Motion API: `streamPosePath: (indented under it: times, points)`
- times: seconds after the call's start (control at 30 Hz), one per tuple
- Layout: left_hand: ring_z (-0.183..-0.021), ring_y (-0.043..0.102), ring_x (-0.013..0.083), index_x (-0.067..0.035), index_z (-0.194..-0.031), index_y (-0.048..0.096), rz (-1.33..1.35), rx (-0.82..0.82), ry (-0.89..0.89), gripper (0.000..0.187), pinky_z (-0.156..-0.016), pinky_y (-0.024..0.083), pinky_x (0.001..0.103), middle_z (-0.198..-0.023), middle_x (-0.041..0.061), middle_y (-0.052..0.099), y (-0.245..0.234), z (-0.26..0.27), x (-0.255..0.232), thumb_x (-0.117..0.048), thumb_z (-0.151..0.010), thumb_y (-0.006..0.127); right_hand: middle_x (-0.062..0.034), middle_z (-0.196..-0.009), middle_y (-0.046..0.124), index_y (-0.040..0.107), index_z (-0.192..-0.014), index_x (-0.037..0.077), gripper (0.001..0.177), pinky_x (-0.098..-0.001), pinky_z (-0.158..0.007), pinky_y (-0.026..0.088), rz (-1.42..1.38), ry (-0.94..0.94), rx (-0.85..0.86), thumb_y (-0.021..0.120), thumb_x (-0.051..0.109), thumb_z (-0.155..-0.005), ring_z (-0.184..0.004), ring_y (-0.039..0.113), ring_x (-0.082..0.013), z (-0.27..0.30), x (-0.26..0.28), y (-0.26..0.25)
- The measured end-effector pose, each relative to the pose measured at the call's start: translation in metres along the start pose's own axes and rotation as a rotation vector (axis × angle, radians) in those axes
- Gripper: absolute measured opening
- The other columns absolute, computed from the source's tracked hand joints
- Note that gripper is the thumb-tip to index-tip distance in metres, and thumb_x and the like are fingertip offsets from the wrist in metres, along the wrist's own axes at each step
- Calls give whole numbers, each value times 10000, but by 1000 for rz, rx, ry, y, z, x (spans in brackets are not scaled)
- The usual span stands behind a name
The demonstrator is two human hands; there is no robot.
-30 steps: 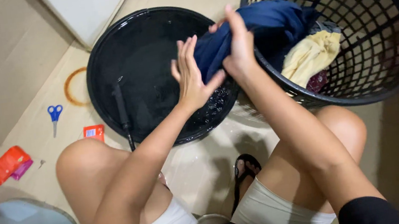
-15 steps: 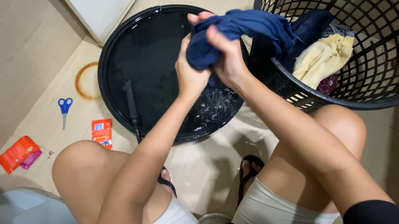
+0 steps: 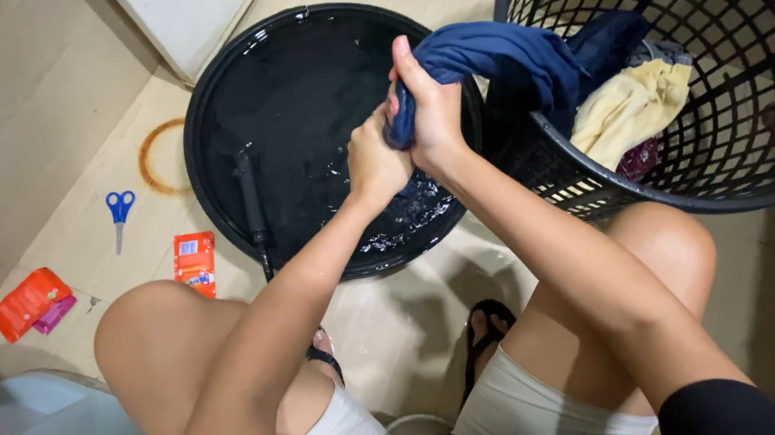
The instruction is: Wash clothes by hand in a basin in the bathroom.
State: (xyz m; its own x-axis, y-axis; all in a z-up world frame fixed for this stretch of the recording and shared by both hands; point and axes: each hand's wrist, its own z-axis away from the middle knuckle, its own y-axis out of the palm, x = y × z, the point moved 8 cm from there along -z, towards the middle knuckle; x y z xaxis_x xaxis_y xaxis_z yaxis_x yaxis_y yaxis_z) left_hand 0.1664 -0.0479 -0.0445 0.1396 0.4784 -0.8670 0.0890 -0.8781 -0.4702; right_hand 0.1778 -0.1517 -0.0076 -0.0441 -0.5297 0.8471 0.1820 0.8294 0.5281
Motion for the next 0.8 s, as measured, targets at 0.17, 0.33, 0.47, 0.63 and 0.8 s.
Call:
streamPosePath:
  times: [0.17, 0.33, 0.47, 0.63, 0.8]
  points:
    - [-995, 676, 463, -101, -1208, 675, 10, 11, 92, 463, -841, 559, 508, -991, 271, 714, 0, 2, 17, -145, -750, 718, -47, -506, 512, 515, -639, 94, 330, -296, -438, 376, -41, -10, 22, 712, 176, -890, -397, 459, -153, -19, -27, -8]
    - [-997, 674, 465, -87, -1162, 674, 9, 39, 68, 365, -851, 559, 505, -988, 264, 721, 0, 5, 26, -116, -799, 706, -61, -446, 455, 488, -605, 100, 263, -318, -410, 352, -144, 120, 98, 632, 112, -826, -347, 392, -173, -20, -40, 4]
    - [-977, 689, 462, -75, -1121, 682, 28, -2, 23, 308, -831, 556, 507, -960, 265, 717, 4, 13, 33, -109, -815, 695, -65, -455, 469, 485, -603, 93, 273, -318, -403, 365, -44, 173, 87, 651, 127, -817, -350, 423, -173, -18, -46, 0]
    - [-1018, 713, 428, -42, -1156, 645, 22, 115, 38, 465, -885, 564, 459, -1055, 236, 740, 21, 9, 27, -165, -734, 796, -73, -576, 584, 614, -701, 67, 234, -304, -473, 418, 195, 121, 108, 727, 202, -856, -461, 542, -167, -15, -8, -1]
    - [-1252, 501, 370, 103, -1432, 320, 199, 91, 311, 1162, -1056, 439, 445, -1315, 245, 443, 51, 7, -26, -321, -585, 992, -112, -879, 770, 742, -901, -31, 347, -317, -770, 627, 532, 284, 273, 802, 294, -795, -829, 744, -198, -27, 45, -34]
